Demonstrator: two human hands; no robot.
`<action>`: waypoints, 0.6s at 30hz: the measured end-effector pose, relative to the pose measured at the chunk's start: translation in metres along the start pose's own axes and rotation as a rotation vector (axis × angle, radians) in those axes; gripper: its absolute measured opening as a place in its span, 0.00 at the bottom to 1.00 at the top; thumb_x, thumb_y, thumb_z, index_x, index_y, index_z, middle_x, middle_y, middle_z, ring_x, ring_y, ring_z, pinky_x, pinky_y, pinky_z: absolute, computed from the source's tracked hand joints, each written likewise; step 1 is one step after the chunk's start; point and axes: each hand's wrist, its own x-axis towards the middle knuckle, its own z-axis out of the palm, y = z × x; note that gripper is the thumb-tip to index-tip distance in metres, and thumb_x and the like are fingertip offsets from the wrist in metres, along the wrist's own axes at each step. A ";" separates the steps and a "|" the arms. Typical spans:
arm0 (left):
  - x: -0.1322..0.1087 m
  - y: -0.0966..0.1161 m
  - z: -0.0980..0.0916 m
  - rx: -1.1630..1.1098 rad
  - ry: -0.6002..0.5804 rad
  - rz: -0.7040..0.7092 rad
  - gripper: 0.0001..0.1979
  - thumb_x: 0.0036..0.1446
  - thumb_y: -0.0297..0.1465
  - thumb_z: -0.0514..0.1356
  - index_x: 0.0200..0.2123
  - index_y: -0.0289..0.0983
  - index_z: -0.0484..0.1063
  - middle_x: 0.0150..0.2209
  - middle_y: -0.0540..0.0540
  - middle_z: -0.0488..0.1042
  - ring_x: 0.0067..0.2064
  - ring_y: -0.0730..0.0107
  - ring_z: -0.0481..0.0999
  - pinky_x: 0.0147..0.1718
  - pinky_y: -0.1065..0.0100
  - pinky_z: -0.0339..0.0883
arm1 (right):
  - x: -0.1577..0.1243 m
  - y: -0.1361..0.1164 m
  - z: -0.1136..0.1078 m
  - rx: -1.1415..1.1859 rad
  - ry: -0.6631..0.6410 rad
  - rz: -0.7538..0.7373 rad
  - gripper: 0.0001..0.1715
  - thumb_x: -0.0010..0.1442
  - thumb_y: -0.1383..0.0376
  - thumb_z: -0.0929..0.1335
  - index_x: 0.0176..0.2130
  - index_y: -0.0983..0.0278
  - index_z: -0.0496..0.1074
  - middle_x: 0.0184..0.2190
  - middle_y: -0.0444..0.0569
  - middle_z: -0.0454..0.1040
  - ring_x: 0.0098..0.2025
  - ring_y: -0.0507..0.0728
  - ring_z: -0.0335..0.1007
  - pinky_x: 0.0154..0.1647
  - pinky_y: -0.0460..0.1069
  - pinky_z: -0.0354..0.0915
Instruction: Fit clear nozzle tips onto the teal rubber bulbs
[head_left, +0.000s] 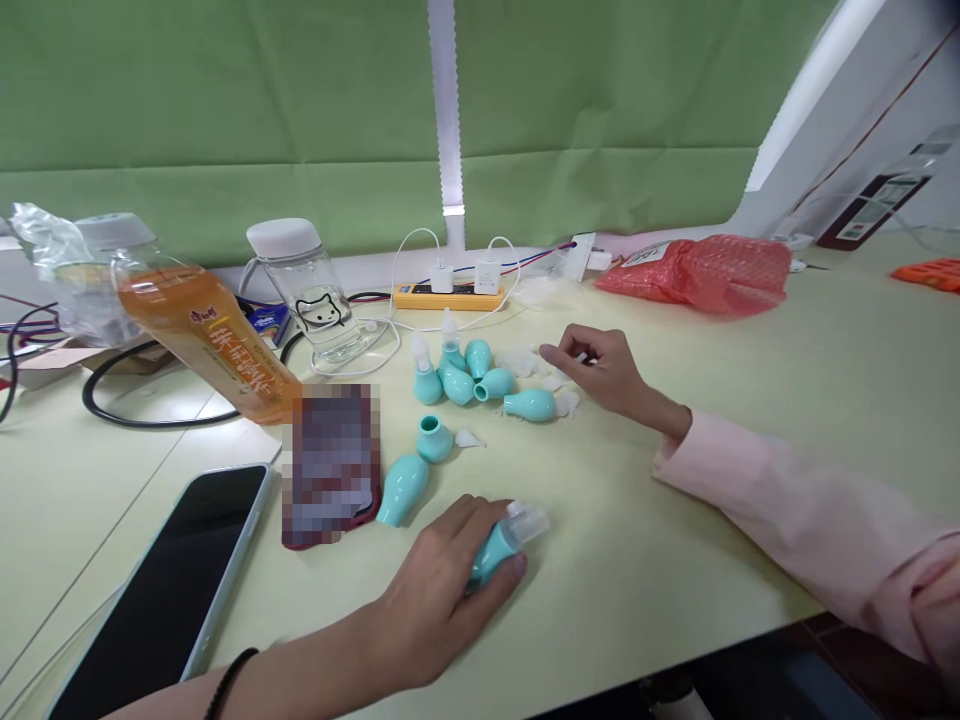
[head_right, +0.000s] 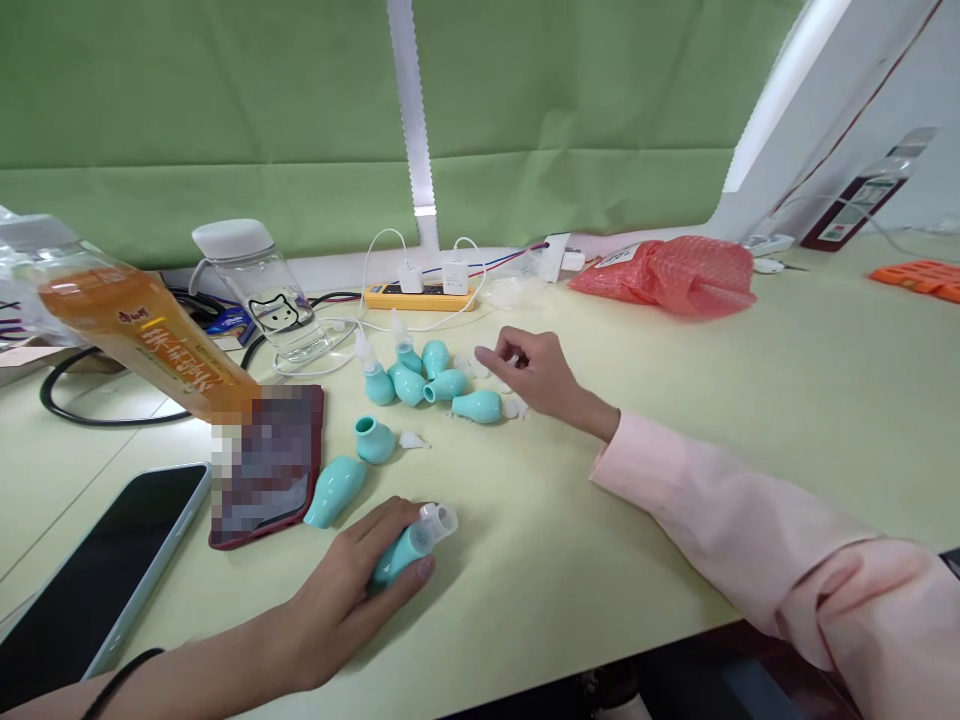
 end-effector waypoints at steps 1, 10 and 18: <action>0.000 0.000 -0.001 -0.017 0.021 -0.026 0.10 0.56 0.31 0.48 0.42 0.37 0.58 0.35 0.45 0.67 0.35 0.68 0.66 0.34 0.66 0.63 | 0.005 0.008 -0.004 -0.109 -0.008 -0.033 0.20 0.48 0.54 0.65 0.18 0.66 0.60 0.13 0.39 0.57 0.16 0.45 0.48 0.18 0.43 0.48; 0.000 -0.004 0.002 -0.122 0.201 -0.111 0.06 0.54 0.32 0.52 0.31 0.36 0.64 0.27 0.49 0.67 0.29 0.72 0.66 0.28 0.70 0.61 | -0.014 0.001 0.000 -0.368 -0.051 -0.315 0.16 0.53 0.56 0.62 0.25 0.66 0.66 0.19 0.44 0.65 0.18 0.47 0.54 0.22 0.44 0.52; 0.003 -0.009 0.008 -0.117 0.341 -0.088 0.07 0.47 0.29 0.58 0.33 0.37 0.67 0.29 0.49 0.65 0.32 0.71 0.67 0.29 0.69 0.63 | -0.065 -0.054 0.024 0.043 -0.561 -0.421 0.14 0.51 0.61 0.65 0.37 0.67 0.68 0.25 0.46 0.68 0.25 0.47 0.61 0.26 0.43 0.60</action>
